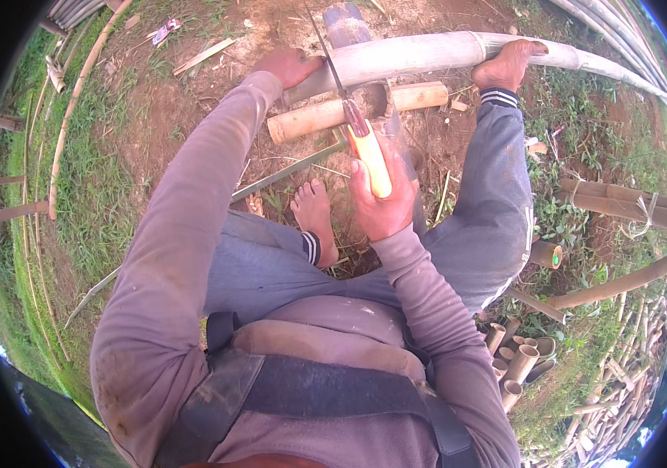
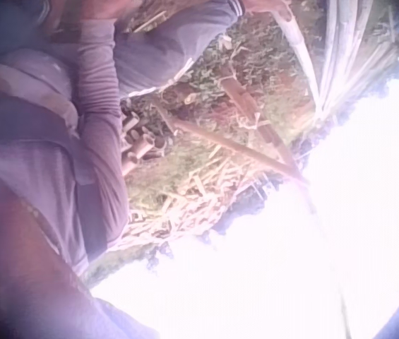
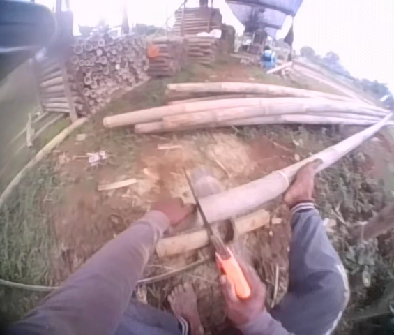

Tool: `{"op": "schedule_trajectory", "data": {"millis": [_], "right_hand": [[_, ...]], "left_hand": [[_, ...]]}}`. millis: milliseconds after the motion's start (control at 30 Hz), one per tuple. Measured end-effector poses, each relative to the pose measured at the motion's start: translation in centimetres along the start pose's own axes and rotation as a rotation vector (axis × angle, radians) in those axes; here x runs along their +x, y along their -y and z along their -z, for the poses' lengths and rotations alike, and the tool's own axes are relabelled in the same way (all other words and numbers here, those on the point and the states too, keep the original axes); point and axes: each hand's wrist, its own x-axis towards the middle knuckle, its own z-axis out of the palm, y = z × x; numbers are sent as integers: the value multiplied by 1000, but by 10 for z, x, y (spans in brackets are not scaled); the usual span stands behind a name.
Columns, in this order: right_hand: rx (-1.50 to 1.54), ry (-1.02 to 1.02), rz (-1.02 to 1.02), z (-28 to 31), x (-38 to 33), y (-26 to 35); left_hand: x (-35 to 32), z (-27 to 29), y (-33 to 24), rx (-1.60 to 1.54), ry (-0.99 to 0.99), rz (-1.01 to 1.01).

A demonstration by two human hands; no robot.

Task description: The person uses a hand saw to cut a long bamboo pole into shorter sections. They position the bamboo on a wooden support, saw through it, and then inspect the saw blade closely.

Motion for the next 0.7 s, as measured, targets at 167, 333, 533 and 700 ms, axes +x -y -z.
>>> {"op": "schedule_trajectory", "data": {"millis": [167, 333, 533, 700], "right_hand": [[-100, 47, -1, 45, -54, 17], [-10, 32, -71, 51, -69, 16], [80, -26, 71, -33, 63, -19], [114, 14, -138, -3, 28, 2]], "left_hand": [[-17, 15, -5, -21, 103, 10], [-17, 12, -11, -6, 73, 7], [-16, 12, -9, 18, -13, -7], [-17, 19, 0, -4, 32, -64]]}}
